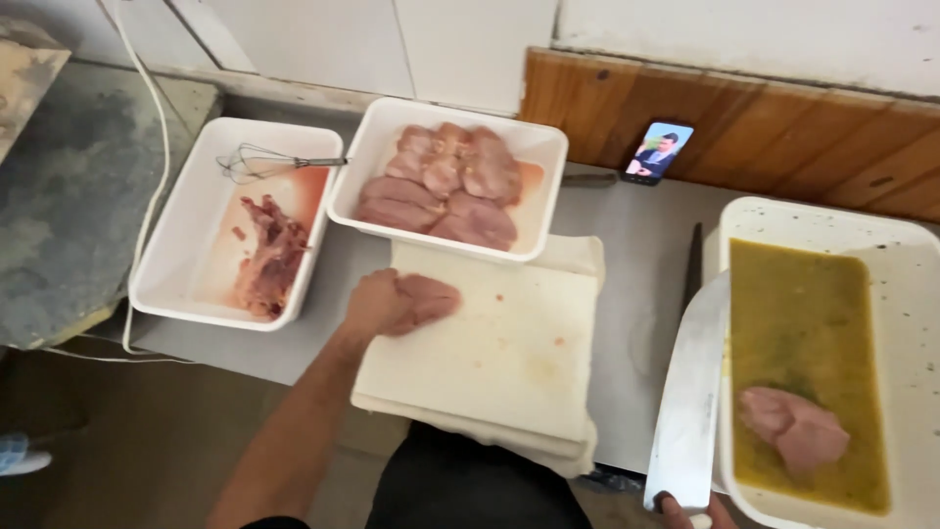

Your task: Slicing raw chicken breasts on a cutting board and placing them into a marinade container.

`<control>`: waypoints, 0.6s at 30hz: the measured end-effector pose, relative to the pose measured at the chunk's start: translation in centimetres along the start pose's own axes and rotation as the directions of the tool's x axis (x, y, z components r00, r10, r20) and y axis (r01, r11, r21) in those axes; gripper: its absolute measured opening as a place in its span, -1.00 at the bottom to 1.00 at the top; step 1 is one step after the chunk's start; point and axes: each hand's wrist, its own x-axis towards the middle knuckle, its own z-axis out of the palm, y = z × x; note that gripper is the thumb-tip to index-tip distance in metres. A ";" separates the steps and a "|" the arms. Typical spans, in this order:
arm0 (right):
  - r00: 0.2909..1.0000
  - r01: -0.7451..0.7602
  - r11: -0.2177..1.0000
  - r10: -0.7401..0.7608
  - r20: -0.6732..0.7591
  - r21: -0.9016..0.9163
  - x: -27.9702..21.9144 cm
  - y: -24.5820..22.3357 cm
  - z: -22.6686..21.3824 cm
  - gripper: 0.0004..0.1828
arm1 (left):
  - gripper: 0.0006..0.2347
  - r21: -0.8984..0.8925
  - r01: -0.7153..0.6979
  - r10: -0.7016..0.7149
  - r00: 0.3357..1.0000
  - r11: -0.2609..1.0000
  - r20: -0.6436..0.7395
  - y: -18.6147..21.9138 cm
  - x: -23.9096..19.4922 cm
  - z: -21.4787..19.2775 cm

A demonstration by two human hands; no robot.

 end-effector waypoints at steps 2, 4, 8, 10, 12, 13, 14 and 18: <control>0.995 -0.097 0.971 0.088 -0.052 -0.219 -2.1 -5.0 2.8 -0.62 | -0.24 -0.043 0.026 -0.022 0.996 0.999 0.084 -1.1 1.8 0.1; 0.975 -0.218 0.881 0.178 -0.134 -0.419 -4.4 -6.6 4.9 -0.65 | -0.29 -0.072 0.048 -0.034 0.982 0.996 0.187 -1.4 2.0 0.2; 0.956 -0.291 0.900 0.285 -0.069 -0.324 -6.9 -9.6 9.2 -0.61 | -0.34 -0.414 0.071 0.035 0.970 0.907 0.242 0.0 -0.8 -2.3; 0.897 -0.413 0.763 0.435 -0.076 -0.498 -9.3 -11.9 11.6 -0.59 | -0.52 -0.575 0.152 0.062 0.940 0.804 0.336 -0.3 -0.7 -1.2; 0.962 -0.261 0.960 0.267 0.058 -0.099 -11.0 -12.2 14.2 -0.70 | -0.73 -0.853 0.232 0.168 0.924 0.468 0.344 -1.1 1.7 2.5; 0.964 -0.256 0.963 0.261 0.053 -0.090 -11.0 -12.7 15.0 -0.70 | -0.73 -0.854 0.221 0.175 0.925 0.472 0.337 -0.7 1.5 3.4; 0.946 -0.300 0.928 0.320 0.061 -0.221 -11.1 -13.1 15.7 -0.69 | -0.70 -0.905 0.247 0.182 0.929 0.346 0.323 -0.3 1.2 4.3; 0.931 -0.285 0.871 0.351 0.102 -0.400 -11.2 -14.0 16.6 -0.61 | -0.53 -0.859 0.330 0.328 0.822 0.390 0.465 -0.7 -3.9 3.4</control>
